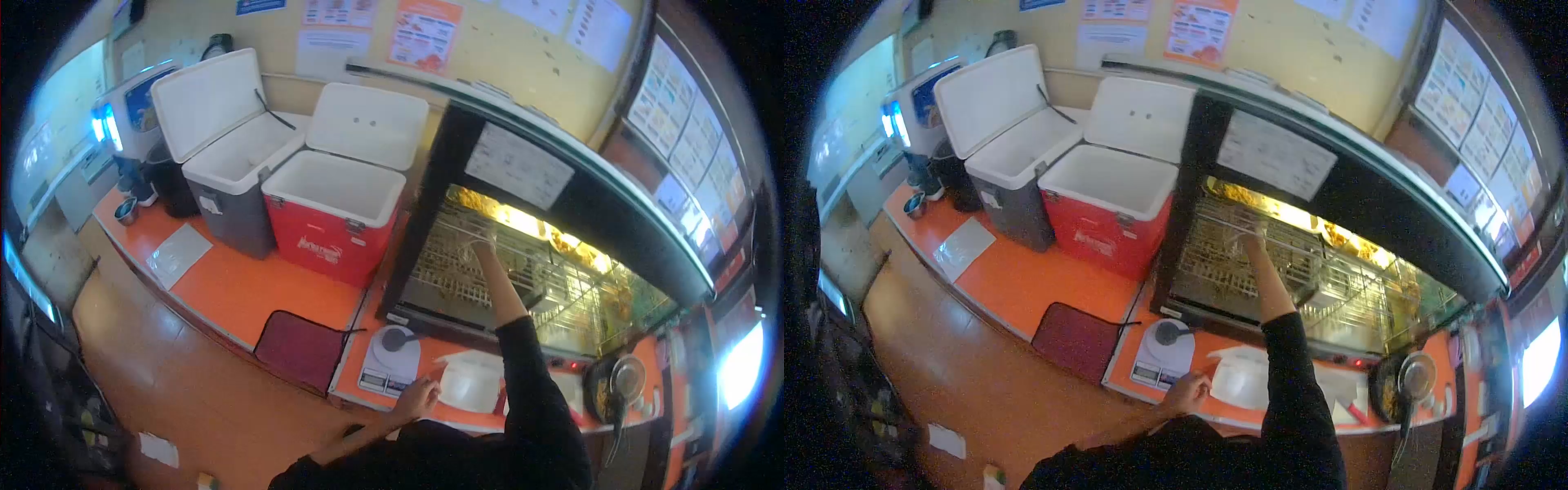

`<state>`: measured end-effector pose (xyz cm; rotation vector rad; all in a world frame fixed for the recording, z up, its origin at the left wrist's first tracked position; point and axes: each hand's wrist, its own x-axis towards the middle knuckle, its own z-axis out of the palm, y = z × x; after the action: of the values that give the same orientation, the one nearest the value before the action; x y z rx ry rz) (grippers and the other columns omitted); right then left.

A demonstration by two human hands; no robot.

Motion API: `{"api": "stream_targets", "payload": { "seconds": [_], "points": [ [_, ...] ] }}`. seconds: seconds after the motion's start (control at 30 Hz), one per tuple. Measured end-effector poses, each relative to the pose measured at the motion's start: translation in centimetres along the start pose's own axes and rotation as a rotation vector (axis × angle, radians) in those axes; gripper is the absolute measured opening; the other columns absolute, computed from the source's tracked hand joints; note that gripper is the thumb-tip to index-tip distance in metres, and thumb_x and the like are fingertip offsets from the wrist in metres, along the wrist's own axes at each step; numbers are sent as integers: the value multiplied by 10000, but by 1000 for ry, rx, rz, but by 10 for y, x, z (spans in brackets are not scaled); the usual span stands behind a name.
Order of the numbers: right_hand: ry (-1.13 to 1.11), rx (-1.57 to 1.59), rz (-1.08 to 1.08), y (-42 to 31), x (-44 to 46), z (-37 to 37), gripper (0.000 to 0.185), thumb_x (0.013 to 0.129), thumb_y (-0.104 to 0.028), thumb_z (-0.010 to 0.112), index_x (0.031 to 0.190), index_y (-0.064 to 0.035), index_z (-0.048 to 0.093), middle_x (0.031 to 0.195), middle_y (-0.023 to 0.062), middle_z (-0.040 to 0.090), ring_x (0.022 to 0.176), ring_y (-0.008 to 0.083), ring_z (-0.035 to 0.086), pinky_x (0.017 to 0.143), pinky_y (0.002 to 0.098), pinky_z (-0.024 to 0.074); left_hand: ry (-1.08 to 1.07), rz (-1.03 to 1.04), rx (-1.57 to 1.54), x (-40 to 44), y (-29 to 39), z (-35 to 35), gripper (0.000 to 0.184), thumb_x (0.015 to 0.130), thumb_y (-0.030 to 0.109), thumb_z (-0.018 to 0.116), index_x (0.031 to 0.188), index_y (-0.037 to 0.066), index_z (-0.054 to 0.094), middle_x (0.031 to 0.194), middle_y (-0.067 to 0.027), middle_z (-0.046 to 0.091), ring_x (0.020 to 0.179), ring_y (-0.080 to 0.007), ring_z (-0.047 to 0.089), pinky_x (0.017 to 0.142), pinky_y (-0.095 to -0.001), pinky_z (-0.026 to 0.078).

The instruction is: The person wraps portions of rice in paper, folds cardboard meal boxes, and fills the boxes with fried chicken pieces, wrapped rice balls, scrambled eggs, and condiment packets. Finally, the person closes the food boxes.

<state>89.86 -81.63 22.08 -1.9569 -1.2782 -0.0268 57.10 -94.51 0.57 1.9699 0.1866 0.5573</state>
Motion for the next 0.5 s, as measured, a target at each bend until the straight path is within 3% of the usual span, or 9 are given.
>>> {"api": "stream_targets", "payload": {
  "seconds": [0.13,0.27,0.3,0.33,0.37,0.5],
  "points": [
    [83,263,42,-35,-83,-23,370,817,-366,637,1069,-99,588,1023,94,647,901,262,609,827,419,479,-74,27,43,6,-23,25,127,785,99,589,899,77,538,838,-140,527,783,-334,558,656,-444,452],
    [276,158,147,-77,-177,-52,427,761,-331,706,1109,-117,583,1030,113,640,942,272,596,853,409,468,-139,-72,43,11,-27,36,247,773,139,611,976,45,508,907,-174,508,879,-355,510,755,-442,412],
    [267,-37,182,-92,-193,-65,456,743,-314,720,1128,-119,574,1023,127,639,945,286,594,853,408,466,-191,-66,41,13,-24,37,247,773,139,611,976,45,508,907,-174,508,879,-355,510,755,-442,412],
    [251,-233,214,-99,-202,-73,488,725,-298,733,1148,-122,564,1017,142,637,948,300,592,854,408,465,-100,-22,76,18,-21,39,258,770,132,611,985,43,500,918,-176,499,904,-356,496,780,-444,400],
    [277,-243,247,-98,-206,-75,488,725,-298,733,1148,-122,564,1017,142,637,948,300,592,854,408,465,-4,26,107,23,-18,42,269,767,125,611,994,41,493,928,-179,491,930,-358,481,806,-447,388],
    [261,-84,120,-93,-188,-64,473,709,-313,717,1105,-105,563,983,176,640,946,347,591,844,437,461,-75,57,154,39,-12,50,286,760,75,591,1020,38,479,959,-180,476,968,-350,458,848,-462,363]
  ]
}}
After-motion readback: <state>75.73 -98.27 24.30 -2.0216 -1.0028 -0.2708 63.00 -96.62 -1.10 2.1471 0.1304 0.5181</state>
